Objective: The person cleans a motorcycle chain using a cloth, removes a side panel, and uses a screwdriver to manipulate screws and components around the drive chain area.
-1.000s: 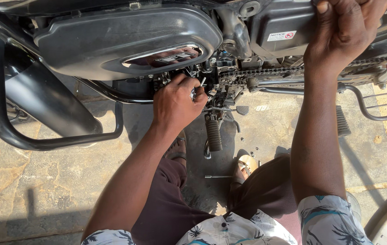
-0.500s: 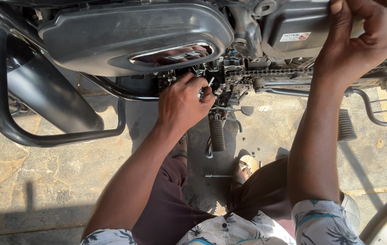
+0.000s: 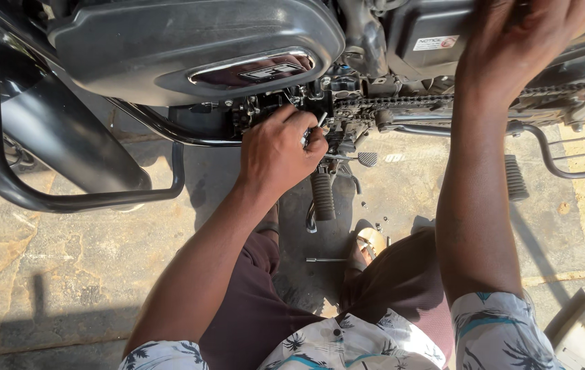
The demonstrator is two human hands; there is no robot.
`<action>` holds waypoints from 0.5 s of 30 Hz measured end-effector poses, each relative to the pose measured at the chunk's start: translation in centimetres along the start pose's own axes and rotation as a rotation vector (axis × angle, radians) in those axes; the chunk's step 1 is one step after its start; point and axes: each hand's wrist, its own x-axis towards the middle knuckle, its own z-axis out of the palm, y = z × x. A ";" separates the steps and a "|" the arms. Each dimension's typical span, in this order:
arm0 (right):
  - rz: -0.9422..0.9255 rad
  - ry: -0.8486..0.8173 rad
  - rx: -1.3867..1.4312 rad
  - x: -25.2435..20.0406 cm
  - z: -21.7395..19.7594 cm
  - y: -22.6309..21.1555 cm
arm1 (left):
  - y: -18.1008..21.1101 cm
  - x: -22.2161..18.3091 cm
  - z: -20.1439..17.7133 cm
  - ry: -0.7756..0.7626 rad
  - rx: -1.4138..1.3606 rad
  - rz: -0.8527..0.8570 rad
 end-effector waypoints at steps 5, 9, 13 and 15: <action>0.119 -0.161 0.147 0.7 -3.3 -1.9 | 0.3 -0.6 -0.1 0.028 0.007 0.017; 0.286 -0.165 0.252 0.8 -2.4 -1.4 | 0.1 -0.8 -0.1 0.026 0.009 0.009; 0.325 -0.122 0.270 0.1 -1.7 -1.2 | -0.1 -0.8 0.2 0.008 0.020 -0.001; 0.226 -0.103 0.142 0.0 -1.4 -1.0 | 0.0 -0.9 0.2 0.019 0.017 0.009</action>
